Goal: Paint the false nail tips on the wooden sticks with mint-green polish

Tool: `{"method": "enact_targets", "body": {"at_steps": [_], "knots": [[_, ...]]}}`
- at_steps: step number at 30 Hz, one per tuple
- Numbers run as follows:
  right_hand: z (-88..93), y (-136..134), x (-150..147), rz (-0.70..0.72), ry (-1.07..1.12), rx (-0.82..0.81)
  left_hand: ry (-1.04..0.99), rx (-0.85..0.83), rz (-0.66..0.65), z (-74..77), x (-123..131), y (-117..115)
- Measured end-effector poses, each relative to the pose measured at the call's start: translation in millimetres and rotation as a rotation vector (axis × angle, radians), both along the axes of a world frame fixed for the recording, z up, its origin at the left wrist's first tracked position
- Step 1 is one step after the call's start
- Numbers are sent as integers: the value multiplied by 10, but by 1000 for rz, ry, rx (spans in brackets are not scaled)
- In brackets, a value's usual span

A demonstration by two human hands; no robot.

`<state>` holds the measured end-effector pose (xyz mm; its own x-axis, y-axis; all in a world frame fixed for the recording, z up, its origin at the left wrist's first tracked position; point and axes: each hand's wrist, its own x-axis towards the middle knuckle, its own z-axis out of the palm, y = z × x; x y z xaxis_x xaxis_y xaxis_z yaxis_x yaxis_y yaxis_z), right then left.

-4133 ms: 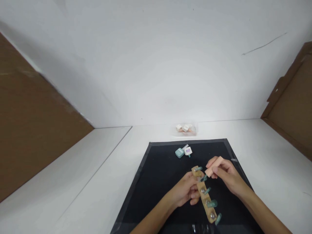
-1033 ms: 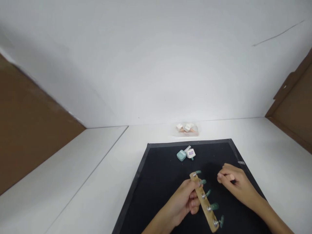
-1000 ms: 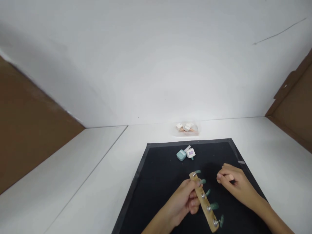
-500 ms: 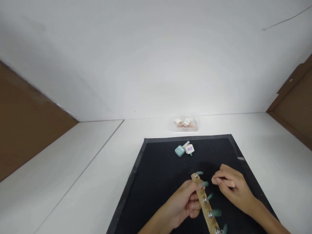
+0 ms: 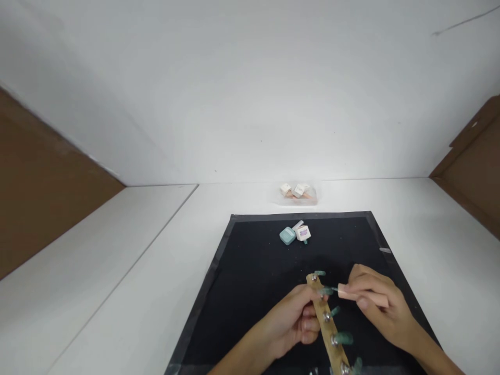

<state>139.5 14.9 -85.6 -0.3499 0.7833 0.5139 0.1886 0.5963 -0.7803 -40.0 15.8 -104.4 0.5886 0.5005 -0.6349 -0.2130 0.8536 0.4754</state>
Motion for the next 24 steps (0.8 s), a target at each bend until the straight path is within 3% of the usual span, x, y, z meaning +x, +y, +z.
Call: {"method": "enact_targets", "body": {"at_steps": [8,14,19,24], "knots": [[66,1,35,1,29,-56,2,10,-38,40,-36,-1],[57,-9,-11,139,8,-104,4,21,-86,39,-59,2],[35,3,-7,53,23,-77,-5,36,-109,9,-76,-7],[69,0,-12,132,-4,-85,4,47,-103,12,-66,8]]}}
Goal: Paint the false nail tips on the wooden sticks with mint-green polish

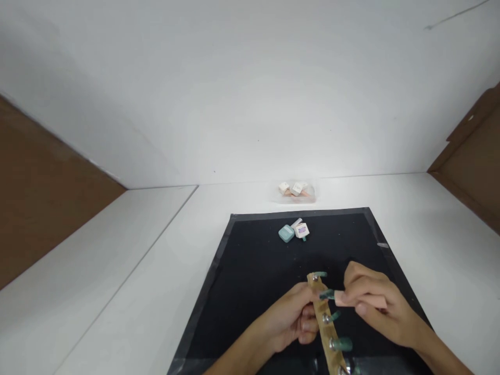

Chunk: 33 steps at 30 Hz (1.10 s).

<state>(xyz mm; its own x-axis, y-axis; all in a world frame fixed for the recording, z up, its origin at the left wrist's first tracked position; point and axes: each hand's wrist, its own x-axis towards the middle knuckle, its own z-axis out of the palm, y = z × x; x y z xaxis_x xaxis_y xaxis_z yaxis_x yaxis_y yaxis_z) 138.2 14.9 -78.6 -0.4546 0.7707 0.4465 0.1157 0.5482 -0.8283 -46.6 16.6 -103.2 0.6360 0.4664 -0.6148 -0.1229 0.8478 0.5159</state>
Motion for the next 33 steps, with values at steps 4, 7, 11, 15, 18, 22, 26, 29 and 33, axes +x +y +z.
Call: {"method": "enact_targets", "body": {"at_steps": [4,7,11,15,18,22,26,29,33], "knots": [[7,-1,-7,-64,-22,-14,-8,14,-3,10,7,10],[1,9,-6,-70,15,-11,-5,18,0,6,6,10],[1,16,-9,-7,-13,-13,-11,28,-6,16,11,12],[-23,2,-1,-107,17,-46,-14,33,-10,23,10,12],[-40,0,4,-46,42,-67,-19,46,-16,14,11,11],[-61,6,3,-53,6,-100,-23,69,-27,-11,4,-5],[-80,2,0,-172,50,-137,-41,84,-51,-25,-22,-17],[-59,6,-16,-91,86,-117,-53,97,-52,-15,-33,-3],[-23,21,-31,3,48,-89,-58,97,-60,-9,-38,14]]}}
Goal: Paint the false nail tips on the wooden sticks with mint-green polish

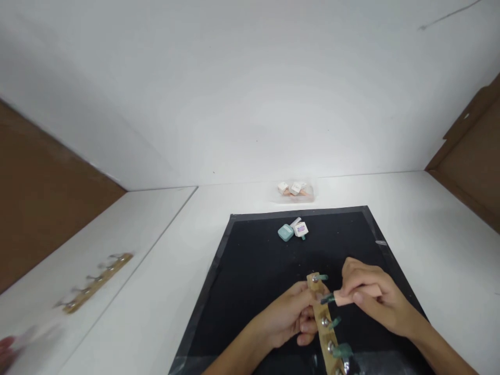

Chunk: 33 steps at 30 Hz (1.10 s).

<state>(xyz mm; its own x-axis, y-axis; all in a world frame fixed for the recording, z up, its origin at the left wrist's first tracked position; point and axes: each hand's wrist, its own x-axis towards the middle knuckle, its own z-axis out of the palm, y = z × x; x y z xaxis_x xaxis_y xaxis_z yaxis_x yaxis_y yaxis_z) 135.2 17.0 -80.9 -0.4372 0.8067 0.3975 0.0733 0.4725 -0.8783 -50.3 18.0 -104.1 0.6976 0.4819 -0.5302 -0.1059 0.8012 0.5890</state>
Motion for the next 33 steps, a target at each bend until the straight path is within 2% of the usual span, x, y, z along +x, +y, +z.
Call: {"method": "enact_targets", "body": {"at_steps": [5,10,15,21,24,26,30,33], "knots": [[-6,1,16,-116,0,10,8,-15,11,-8,-31,-7],[11,-1,1,9,10,56,-5,-5,8,9,-33,13],[39,3,3,-90,-20,68,-3,-6,15,13,-40,15],[18,2,17,-1,-13,63,-10,10,6,30,-46,5],[-39,1,43,-109,21,5,6,96,35,38,-45,-14],[-64,1,53,-122,103,-34,13,194,47,33,-51,-28],[-34,-11,12,3,150,-87,81,405,2,-6,-67,-47],[5,-27,-28,73,105,-83,120,484,-27,-32,-68,-55]]}}
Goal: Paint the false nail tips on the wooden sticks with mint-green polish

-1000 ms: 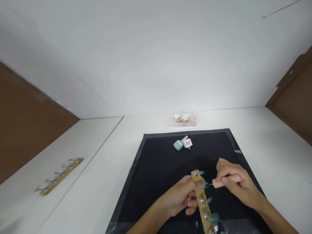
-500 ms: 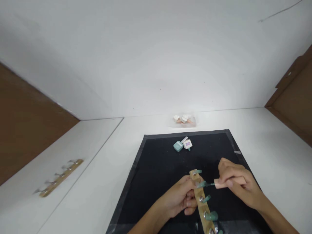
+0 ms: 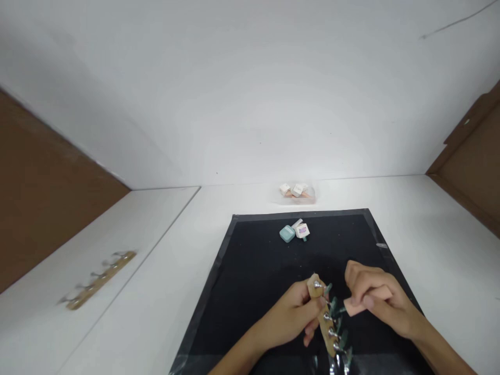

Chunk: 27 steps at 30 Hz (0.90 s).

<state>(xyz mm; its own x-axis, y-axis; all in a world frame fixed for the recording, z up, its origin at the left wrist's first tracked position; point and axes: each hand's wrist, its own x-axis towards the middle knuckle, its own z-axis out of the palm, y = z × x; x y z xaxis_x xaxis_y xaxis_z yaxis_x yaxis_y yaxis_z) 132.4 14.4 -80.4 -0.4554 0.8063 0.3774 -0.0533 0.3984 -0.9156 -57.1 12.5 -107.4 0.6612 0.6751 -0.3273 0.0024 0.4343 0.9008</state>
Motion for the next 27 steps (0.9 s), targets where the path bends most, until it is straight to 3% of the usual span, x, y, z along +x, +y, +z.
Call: {"method": "enact_targets", "body": {"at_steps": [3,8,14,20,25,27], "knots": [[0,5,10,-17,-65,24,6,2,-9,3,10,-5],[-24,27,52,-180,-101,-16,15,-10,-3,19,12,-9],[6,29,4,-24,-73,11,9,-13,14,17,15,10],[-72,43,57,-282,-103,-83,-18,-52,89,-18,39,31],[-105,11,27,-167,-103,-60,-79,-128,178,-69,54,44],[-122,11,25,-198,-143,-79,-90,-180,192,-81,59,42]]}}
